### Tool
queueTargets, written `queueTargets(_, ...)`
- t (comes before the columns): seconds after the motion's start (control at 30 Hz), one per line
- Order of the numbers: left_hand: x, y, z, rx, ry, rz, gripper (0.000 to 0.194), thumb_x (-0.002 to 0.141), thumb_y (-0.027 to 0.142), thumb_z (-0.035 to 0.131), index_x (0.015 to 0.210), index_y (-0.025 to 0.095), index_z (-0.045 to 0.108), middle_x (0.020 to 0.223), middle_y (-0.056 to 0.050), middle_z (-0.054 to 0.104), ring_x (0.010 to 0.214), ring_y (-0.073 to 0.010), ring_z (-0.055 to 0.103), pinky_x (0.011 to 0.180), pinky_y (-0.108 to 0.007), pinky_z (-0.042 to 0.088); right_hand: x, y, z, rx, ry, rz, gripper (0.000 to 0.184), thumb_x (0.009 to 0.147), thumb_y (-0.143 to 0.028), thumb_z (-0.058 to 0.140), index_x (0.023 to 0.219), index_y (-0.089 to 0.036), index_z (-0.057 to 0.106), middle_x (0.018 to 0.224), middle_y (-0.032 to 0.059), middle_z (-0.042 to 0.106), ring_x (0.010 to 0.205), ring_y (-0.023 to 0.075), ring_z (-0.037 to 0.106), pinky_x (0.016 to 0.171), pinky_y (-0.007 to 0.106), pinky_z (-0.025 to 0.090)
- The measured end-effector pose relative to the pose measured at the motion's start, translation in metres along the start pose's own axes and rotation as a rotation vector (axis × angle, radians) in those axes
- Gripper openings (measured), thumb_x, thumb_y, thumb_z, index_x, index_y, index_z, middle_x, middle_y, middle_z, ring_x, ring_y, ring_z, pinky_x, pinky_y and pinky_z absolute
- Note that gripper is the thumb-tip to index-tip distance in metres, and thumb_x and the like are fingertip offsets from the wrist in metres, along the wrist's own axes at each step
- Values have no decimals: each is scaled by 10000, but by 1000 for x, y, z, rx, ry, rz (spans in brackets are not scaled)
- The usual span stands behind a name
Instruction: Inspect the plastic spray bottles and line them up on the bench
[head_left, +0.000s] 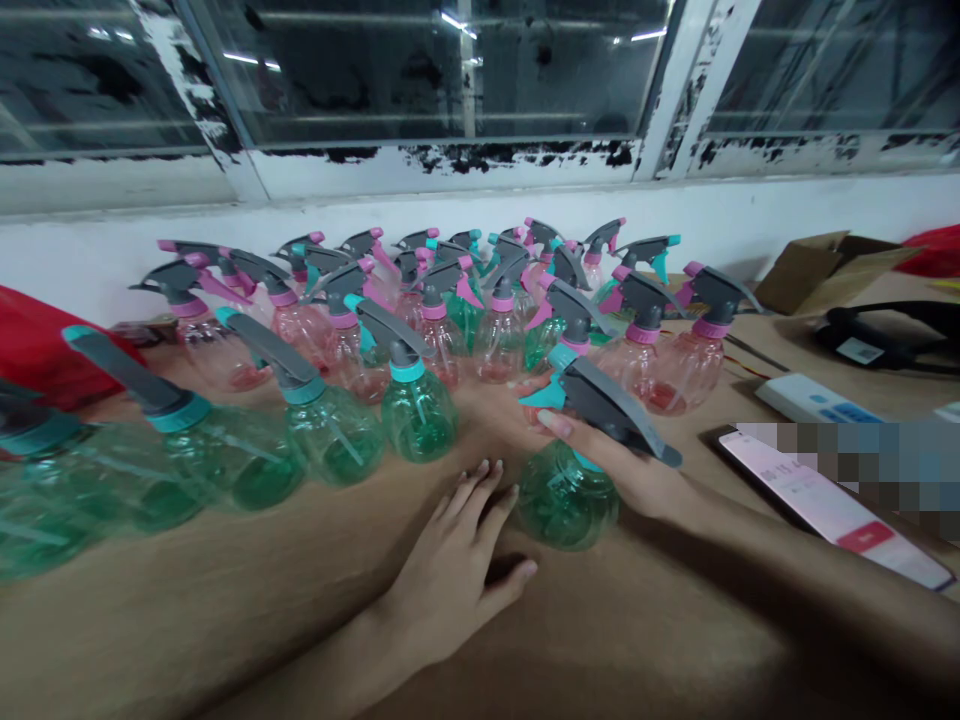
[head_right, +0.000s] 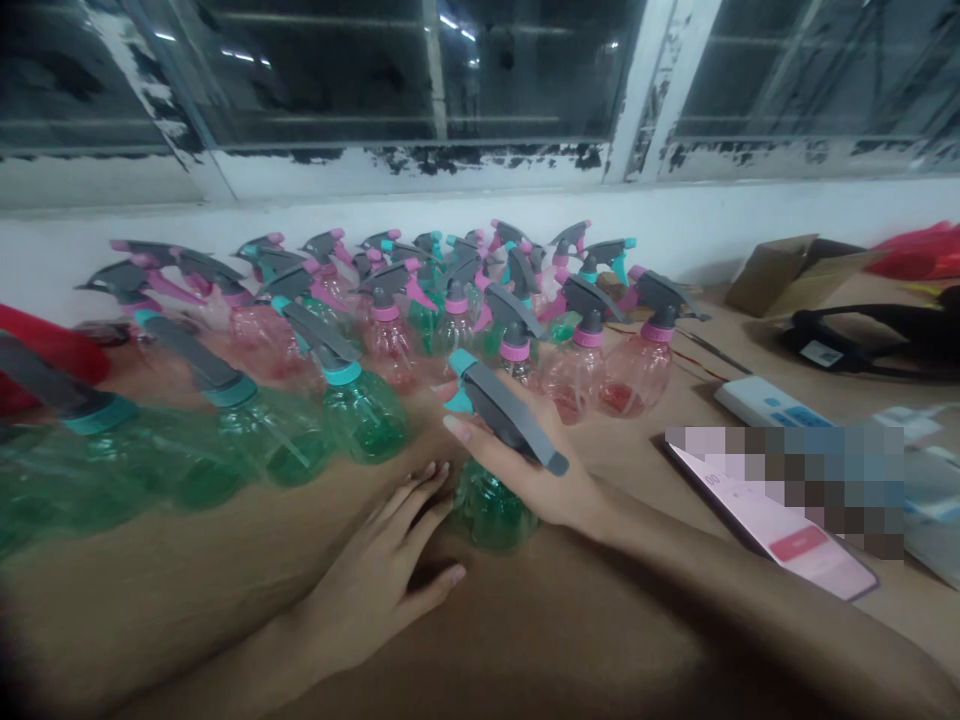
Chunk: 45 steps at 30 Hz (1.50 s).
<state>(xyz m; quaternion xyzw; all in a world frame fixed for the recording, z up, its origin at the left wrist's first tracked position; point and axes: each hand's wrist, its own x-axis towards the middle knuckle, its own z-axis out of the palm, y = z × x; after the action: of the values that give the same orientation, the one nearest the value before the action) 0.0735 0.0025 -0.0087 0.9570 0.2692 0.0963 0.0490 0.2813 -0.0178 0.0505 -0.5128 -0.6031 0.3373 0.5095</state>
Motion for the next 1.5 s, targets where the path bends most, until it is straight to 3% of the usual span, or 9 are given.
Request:
queueTargets(0.17, 0, 0, 0, -8, -6, -5, 570, 899, 478, 519, 1332, 117, 433, 1472, -162, 307, 1358, -316, 244, 1048, -503, 316, -1, -2, 0, 24, -14, 4, 260, 834, -452, 577, 981, -260, 672, 934, 25, 656, 856, 192, 607, 918, 406, 470)
queueTargets(0.47, 1, 0, -2, -24, -18, -13, 567, 898, 471, 527, 1322, 103, 447, 1466, -164, 319, 1356, -319, 249, 1059, -501, 305, -1, 3, 0, -1, 4, 3, 267, 834, -446, 577, 1017, -264, 647, 898, 17, 657, 893, 206, 614, 862, 377, 492)
queueTargets(0.57, 1, 1, -2, -19, -14, -10, 565, 894, 462, 537, 1322, 105, 447, 1467, -164, 318, 1356, -313, 252, 1056, -493, 313, -1, -3, -1, -43, 36, -63, 232, 840, -437, 570, 984, -268, 636, 832, 4, 652, 803, 194, 618, 797, 362, 501)
queueTargets(0.73, 2, 1, -3, -12, -14, -13, 582, 893, 455, 541, 1339, 100, 425, 1468, -172, 312, 1353, -313, 261, 1050, -494, 321, 0, -10, -4, -123, 76, -130, 191, 838, -426, 575, 746, -259, 580, 641, -35, 543, 598, 146, 520, 631, 309, 472)
queueTargets(0.97, 1, 0, -2, -8, -17, -10, 570, 905, 469, 515, 1341, 111, 427, 1470, -158, 314, 1355, -311, 256, 1055, -501, 309, -1, 4, -4, 10, 8, -55, 213, 850, -397, 574, 1021, -278, 620, 914, 1, 656, 903, 193, 613, 884, 376, 476)
queueTargets(1.27, 0, 0, 0, -15, -19, -13, 578, 907, 467, 513, 1349, 107, 416, 1479, -164, 291, 1357, -315, 247, 1058, -497, 304, -1, -2, -3, -42, 31, -85, 228, 833, -416, 593, 1000, -277, 662, 954, 9, 704, 966, 208, 643, 910, 377, 497)
queueTargets(1.5, 0, -1, 0, -16, -8, -10, 562, 906, 474, 512, 1337, 123, 431, 1471, -150, 316, 1357, -310, 252, 1057, -491, 312, -3, 3, -4, -27, 15, -20, 270, 838, -423, 585, 1065, -288, 644, 977, 14, 685, 978, 229, 634, 909, 403, 488)
